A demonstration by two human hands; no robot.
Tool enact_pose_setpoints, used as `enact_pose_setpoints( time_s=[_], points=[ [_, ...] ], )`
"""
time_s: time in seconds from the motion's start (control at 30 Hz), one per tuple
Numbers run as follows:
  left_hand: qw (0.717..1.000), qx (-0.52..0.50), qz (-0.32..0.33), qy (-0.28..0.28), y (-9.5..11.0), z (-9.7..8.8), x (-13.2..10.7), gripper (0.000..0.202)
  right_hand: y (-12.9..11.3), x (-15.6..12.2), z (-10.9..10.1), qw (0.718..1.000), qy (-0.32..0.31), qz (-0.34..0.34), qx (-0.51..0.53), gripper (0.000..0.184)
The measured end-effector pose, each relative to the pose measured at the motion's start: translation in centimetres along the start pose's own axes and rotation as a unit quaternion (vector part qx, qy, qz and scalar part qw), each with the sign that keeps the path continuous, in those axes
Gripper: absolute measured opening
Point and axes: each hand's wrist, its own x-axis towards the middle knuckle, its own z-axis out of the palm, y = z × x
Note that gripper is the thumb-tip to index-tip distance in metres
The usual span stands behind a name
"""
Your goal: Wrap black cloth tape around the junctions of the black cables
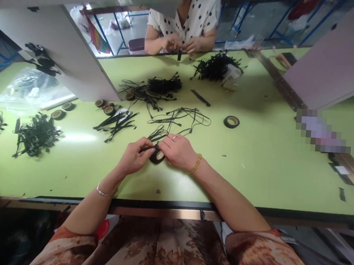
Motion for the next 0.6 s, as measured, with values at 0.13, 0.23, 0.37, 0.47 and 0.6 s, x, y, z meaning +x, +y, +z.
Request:
enact_pose_setpoints(
  time_s=[0.13,0.23,0.37,0.47,0.6],
  points=[
    [0.985,0.151,0.089,-0.002,-0.3,0.1,-0.2,0.016,-0.6,0.1,-0.2,0.994,-0.016,0.067,0.085,0.024],
    [0.958,0.257,0.126,0.004,-0.9,0.5,-0.2,0.024,-0.9,0.3,-0.6,0.966,-0.057,0.153,0.199,0.027],
    [0.951,0.275,0.128,0.055,-1.6,0.8,-0.1,0.025,-1.0,0.6,-0.8,0.865,-0.052,0.293,0.405,0.044],
    [0.959,0.229,0.112,0.124,-1.8,0.6,0.0,0.024,-0.9,0.8,-0.5,0.746,-0.043,0.369,0.552,0.06],
    [0.954,0.202,0.128,0.18,-1.7,0.3,0.2,0.023,-1.3,0.9,0.2,0.706,-0.061,0.413,0.572,0.07]
  ],
)
